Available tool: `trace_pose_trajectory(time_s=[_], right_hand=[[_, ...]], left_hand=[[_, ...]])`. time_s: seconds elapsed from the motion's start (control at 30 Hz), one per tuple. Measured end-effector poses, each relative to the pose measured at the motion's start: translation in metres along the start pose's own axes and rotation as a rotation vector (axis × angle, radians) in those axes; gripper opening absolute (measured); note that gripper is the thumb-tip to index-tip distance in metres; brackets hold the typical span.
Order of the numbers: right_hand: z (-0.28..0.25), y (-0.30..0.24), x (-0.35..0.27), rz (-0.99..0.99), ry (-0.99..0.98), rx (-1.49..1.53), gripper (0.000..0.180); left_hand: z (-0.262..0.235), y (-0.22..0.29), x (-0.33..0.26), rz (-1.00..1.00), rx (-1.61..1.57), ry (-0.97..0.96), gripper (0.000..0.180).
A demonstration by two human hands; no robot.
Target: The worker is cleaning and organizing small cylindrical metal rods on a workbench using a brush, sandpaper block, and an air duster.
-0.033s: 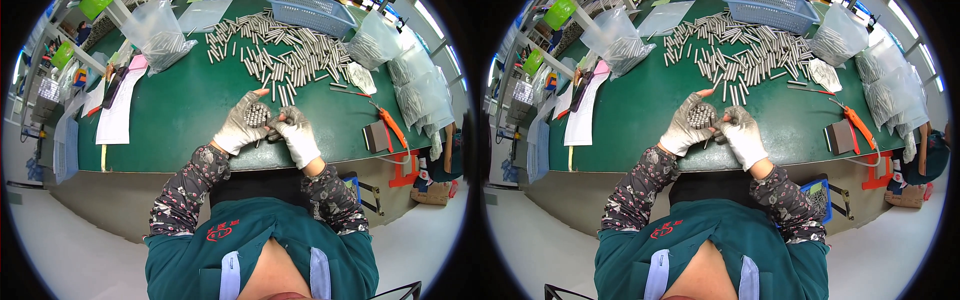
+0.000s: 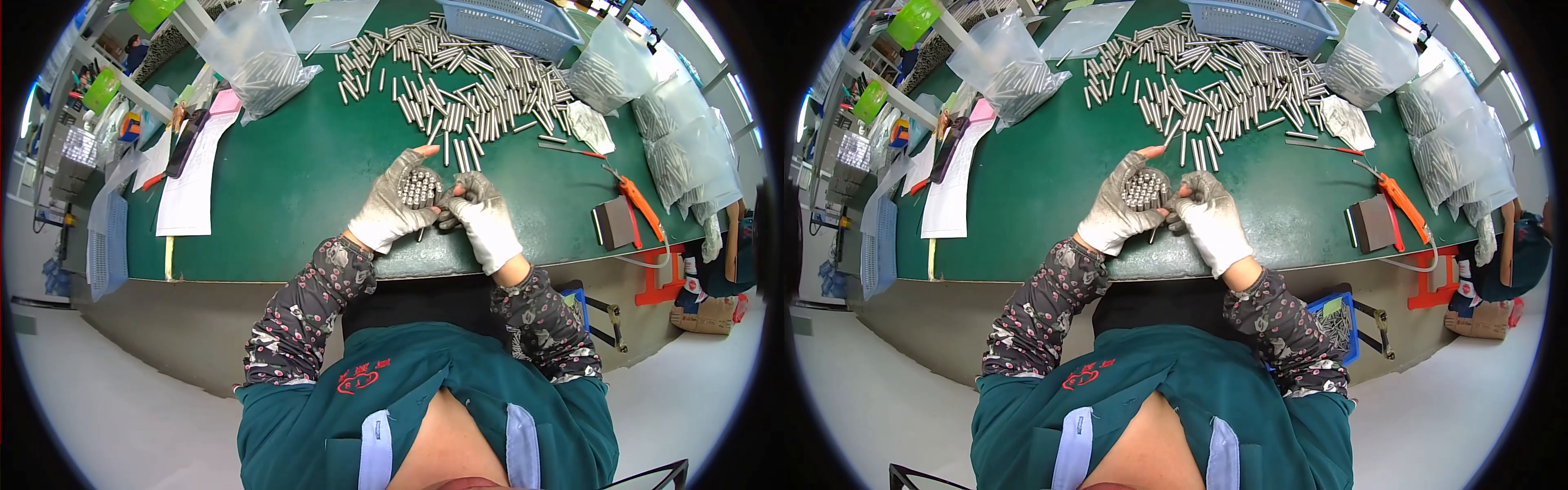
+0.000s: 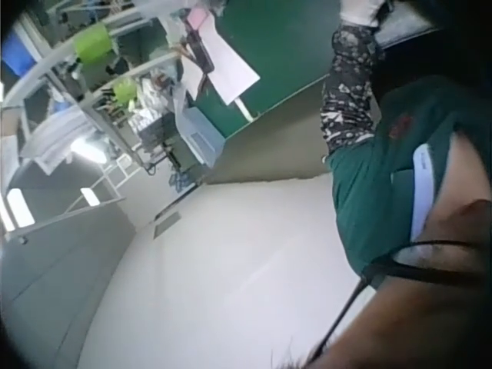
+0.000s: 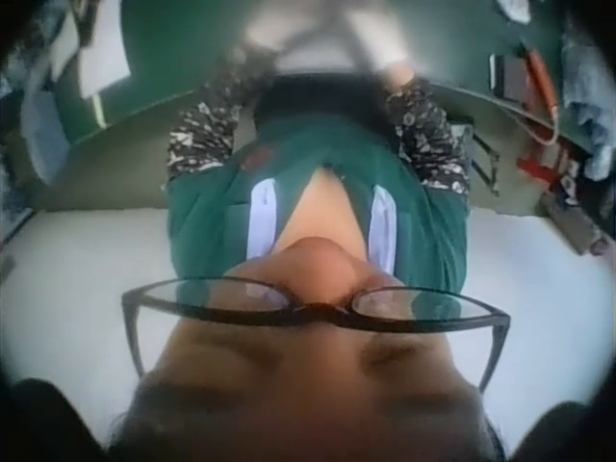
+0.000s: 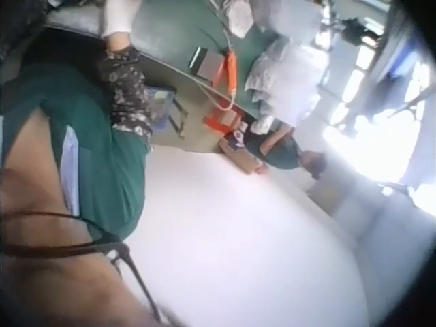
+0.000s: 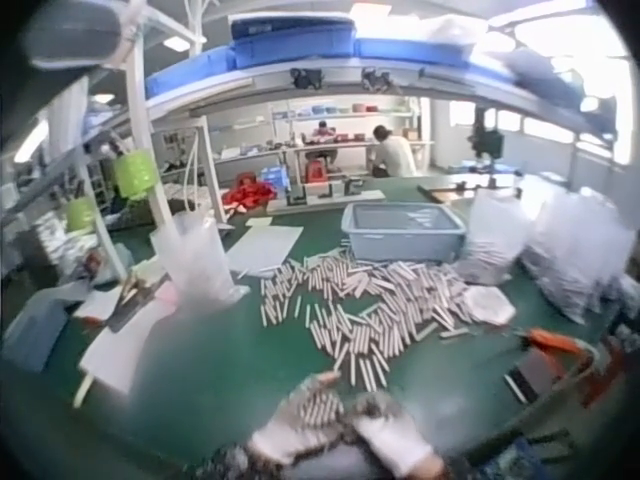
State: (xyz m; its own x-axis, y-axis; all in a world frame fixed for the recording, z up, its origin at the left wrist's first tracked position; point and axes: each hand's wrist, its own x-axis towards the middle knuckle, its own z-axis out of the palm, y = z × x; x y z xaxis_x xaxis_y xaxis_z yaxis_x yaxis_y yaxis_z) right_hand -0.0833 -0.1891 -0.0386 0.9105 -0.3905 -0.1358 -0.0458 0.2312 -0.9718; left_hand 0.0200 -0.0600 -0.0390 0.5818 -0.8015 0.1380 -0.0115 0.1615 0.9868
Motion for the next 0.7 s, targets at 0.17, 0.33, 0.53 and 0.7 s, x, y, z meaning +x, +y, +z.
trace_pose_trajectory(time_s=[0.17, 0.33, 0.53, 0.7], right_hand=[[0.011, -0.025, -0.005, 0.069, -0.156, 0.020, 0.025], [0.013, -0.014, 0.002, 0.082, -0.045, 0.166, 0.019], [0.025, -0.016, -0.009, -0.292, 0.004, -1.120, 0.016], [0.026, -0.016, -0.006, -0.301, -0.017, -1.229, 0.017]], left_hand=[[0.000, 0.009, -0.005, -0.024, -0.281, 0.094, 0.077], [-0.006, 0.000, -0.002, 0.024, -0.260, 0.171, 0.072], [-0.002, 0.002, -0.001, 0.018, -0.145, 0.195, 0.058], [0.000, 0.002, 0.000, 0.029, -0.113, 0.186, 0.055]])
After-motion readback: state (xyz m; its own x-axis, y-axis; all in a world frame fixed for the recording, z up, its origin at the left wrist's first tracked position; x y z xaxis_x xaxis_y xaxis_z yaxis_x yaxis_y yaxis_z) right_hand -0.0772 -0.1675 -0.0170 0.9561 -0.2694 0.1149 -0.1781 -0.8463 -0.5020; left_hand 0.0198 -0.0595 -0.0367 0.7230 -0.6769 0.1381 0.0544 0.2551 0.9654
